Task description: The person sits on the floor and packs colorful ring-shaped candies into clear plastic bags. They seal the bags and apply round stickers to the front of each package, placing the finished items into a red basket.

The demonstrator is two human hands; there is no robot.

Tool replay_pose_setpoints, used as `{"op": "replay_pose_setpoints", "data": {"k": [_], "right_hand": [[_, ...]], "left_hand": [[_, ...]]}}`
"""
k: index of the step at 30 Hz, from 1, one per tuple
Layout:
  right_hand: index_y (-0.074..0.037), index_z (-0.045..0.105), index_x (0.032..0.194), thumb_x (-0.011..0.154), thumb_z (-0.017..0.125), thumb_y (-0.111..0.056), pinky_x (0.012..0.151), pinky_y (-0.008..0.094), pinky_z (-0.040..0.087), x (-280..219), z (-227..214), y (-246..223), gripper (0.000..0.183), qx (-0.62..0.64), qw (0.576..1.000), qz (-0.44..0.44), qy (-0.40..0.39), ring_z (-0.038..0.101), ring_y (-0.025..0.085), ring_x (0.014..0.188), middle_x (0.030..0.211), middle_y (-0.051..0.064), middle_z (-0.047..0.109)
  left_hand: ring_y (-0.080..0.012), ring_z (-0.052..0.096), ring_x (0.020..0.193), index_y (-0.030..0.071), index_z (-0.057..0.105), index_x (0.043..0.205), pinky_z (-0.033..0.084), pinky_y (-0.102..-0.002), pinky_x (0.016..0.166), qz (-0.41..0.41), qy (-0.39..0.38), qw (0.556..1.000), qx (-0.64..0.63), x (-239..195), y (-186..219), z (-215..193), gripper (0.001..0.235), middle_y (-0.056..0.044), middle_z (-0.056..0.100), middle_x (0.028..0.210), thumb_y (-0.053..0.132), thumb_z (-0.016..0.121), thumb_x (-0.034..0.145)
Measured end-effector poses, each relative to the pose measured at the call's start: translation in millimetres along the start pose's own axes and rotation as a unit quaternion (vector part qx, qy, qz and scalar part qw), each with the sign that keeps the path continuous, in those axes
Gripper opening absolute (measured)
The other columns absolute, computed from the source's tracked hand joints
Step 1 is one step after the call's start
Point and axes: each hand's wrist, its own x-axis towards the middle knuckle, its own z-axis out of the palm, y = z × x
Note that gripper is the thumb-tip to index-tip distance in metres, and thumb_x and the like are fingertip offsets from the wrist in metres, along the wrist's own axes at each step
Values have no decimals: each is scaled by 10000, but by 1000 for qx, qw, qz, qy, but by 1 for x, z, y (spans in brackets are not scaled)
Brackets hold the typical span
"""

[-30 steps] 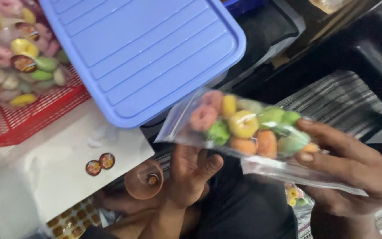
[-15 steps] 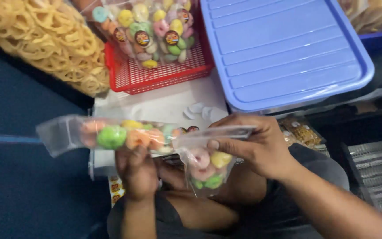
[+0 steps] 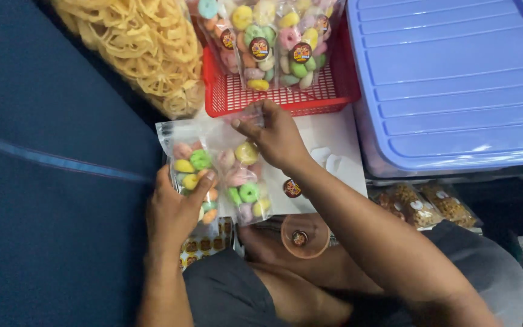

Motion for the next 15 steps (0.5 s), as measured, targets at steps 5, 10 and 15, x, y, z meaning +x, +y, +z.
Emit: {"op": "replay_pose_setpoints", "data": {"k": [5,10,15], "right_hand": [[-87,428,1457,881,809,-323,900,500,602,-30,-3,-29,730,-115,993,31,29,693,438,1160,1349,319,608],[-79,482,1446,862,788,-278,964,649,511,-90,-16,-54,689,-303,949,-66,-55,490,589,1280,1558,355,319],[-145,490,1506,790,779,-623,1112,587,363,-122,-16,-10,908,-422,864,-213,-173,295,513,1482,1633,211,337]], "left_hand": [[-465,439,1416,43,331,1591,326,-579,1162,38,16,999,-24,-16,10,-9,1101,-274,464,1519,666,737,780],[-507,430,1385,71,412,1556,327,-635,1128,128,23,991,-16,-26,5,-13,973,-263,432,1528,598,750,812],[-468,279,1520,123,513,1509,254,-548,1199,370,76,920,105,-17,-34,15,843,-165,338,1664,515,782,813]]}}
